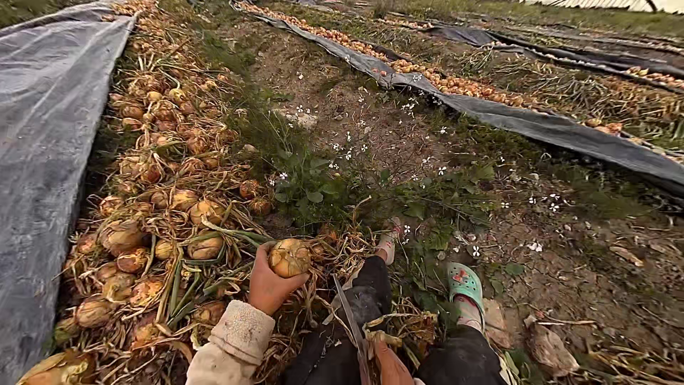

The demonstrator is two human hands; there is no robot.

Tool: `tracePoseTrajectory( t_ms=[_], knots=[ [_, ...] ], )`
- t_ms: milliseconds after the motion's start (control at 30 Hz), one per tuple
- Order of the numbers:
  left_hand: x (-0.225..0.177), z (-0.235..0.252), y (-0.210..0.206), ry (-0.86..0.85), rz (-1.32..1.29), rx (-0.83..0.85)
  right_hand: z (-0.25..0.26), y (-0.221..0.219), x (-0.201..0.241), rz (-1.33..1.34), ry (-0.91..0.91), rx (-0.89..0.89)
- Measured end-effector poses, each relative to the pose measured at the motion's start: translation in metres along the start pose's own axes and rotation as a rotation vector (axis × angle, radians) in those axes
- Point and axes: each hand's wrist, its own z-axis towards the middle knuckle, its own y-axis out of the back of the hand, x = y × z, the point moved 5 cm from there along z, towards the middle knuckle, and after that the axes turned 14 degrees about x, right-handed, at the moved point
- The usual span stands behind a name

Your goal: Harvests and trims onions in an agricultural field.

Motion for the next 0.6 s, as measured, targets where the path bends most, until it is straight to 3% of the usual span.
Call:
tracePoseTrajectory(
  t_ms=[133, 300, 500, 600],
  knots=[
    [-0.019, -0.032, -0.014, -0.237, 0.142, 0.047, 0.022, 0.012, 0.043, -0.359, 0.236, -0.095],
    [-0.035, -0.06, -0.041, -0.565, 0.405, 0.012, 0.021, -0.004, 0.085, -0.809, 0.367, -0.261],
    [-0.036, -0.072, -0.056, -0.707, 0.521, -0.046, 0.027, -0.01, 0.072, -0.692, 0.488, -0.218],
    [-0.035, -0.071, -0.063, -0.731, 0.567, -0.12, 0.036, -0.009, 0.062, -0.444, 0.376, -0.07]
  ],
)
